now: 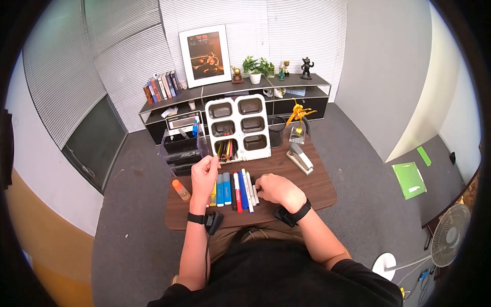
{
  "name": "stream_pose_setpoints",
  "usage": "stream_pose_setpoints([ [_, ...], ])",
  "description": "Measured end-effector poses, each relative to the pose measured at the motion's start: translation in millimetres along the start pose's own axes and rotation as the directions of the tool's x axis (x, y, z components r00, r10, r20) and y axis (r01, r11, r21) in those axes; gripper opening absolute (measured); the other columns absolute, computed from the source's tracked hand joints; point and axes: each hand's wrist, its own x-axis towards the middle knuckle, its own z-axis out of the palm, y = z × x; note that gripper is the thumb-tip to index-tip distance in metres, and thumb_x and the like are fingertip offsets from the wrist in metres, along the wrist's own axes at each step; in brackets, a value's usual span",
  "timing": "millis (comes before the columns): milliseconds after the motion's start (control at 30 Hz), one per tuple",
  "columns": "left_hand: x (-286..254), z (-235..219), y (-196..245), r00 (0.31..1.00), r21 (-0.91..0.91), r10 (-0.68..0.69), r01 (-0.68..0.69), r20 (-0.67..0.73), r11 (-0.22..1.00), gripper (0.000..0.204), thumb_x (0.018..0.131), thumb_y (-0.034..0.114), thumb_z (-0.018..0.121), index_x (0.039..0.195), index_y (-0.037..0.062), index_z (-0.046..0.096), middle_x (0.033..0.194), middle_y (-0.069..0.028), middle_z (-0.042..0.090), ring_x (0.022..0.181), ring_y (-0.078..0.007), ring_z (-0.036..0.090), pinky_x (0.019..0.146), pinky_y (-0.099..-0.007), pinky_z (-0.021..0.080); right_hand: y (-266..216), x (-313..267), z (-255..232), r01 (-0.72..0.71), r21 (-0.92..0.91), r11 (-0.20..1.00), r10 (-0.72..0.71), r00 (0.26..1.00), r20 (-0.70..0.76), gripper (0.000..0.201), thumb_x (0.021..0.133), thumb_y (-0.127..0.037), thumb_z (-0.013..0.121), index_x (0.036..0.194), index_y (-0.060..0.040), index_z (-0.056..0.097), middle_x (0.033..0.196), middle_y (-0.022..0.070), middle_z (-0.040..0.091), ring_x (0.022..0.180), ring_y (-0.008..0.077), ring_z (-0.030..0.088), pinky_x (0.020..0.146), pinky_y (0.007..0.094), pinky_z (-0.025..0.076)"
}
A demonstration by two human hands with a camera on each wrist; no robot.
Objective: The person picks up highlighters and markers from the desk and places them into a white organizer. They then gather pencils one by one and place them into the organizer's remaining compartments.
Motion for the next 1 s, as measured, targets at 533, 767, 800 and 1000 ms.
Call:
stream_pose_setpoints([
  [533, 1.8, 0.5, -2.7, 0.999, 0.035, 0.029, -0.028, -0.033, 0.999, 0.035, 0.109, 0.021, 0.069, 0.083, -0.0029, 0.065, 0.059, -0.0054, 0.056, 0.056, -0.0071, 0.046, 0.054, -0.0308, 0.039, 27.4, 117.8, -73.0, 0.216, -0.256, 0.942, -0.332, 0.714, -0.616, 0.053, 0.087, -0.018, 0.084, 0.136, -0.0029, 0.072, 0.162, 0.0248, 0.053, 0.15, 0.0419, 0.045, 0.124, 0.0549, 0.039],
  [767, 1.3, 0.2, 0.4, 0.999, 0.041, 0.042, -0.041, -0.021, 0.998, 0.035, 0.109, 0.019, 0.07, 0.083, -0.0033, 0.065, 0.062, -0.0081, 0.062, 0.055, -0.0098, 0.051, 0.055, -0.0317, 0.043, 38.3, 143.5, -49.0, 0.194, -0.27, 0.943, -0.323, 0.732, -0.6, 0.061, 0.089, -0.021, 0.082, 0.145, -0.003, 0.066, 0.16, 0.0198, 0.056, 0.149, 0.0386, 0.047, 0.129, 0.0548, 0.028],
  [800, 1.2, 0.0, 0.2, 0.999, 0.038, 0.04, -0.039, -0.024, 0.998, 0.035, 0.109, 0.019, 0.07, 0.083, -0.0033, 0.065, 0.062, -0.0081, 0.062, 0.055, -0.0098, 0.051, 0.055, -0.0317, 0.043, 37.0, 141.8, -50.2, 0.195, -0.273, 0.942, -0.325, 0.734, -0.597, 0.061, 0.089, -0.021, 0.082, 0.145, -0.003, 0.066, 0.16, 0.0198, 0.056, 0.149, 0.0386, 0.047, 0.129, 0.0548, 0.028],
  [1000, 1.1, 1.1, -0.1, 0.998, 0.053, 0.053, -0.052, -0.017, 0.997, 0.036, 0.109, 0.02, 0.07, 0.083, -0.003, 0.064, 0.063, -0.0085, 0.064, 0.055, -0.0106, 0.053, 0.055, -0.0316, 0.043, 38.6, 136.2, -58.4, 0.19, -0.255, 0.948, -0.308, 0.746, -0.59, 0.057, 0.088, -0.02, 0.082, 0.141, -0.0039, 0.069, 0.161, 0.0189, 0.055, 0.15, 0.0373, 0.047, 0.129, 0.0551, 0.027],
])
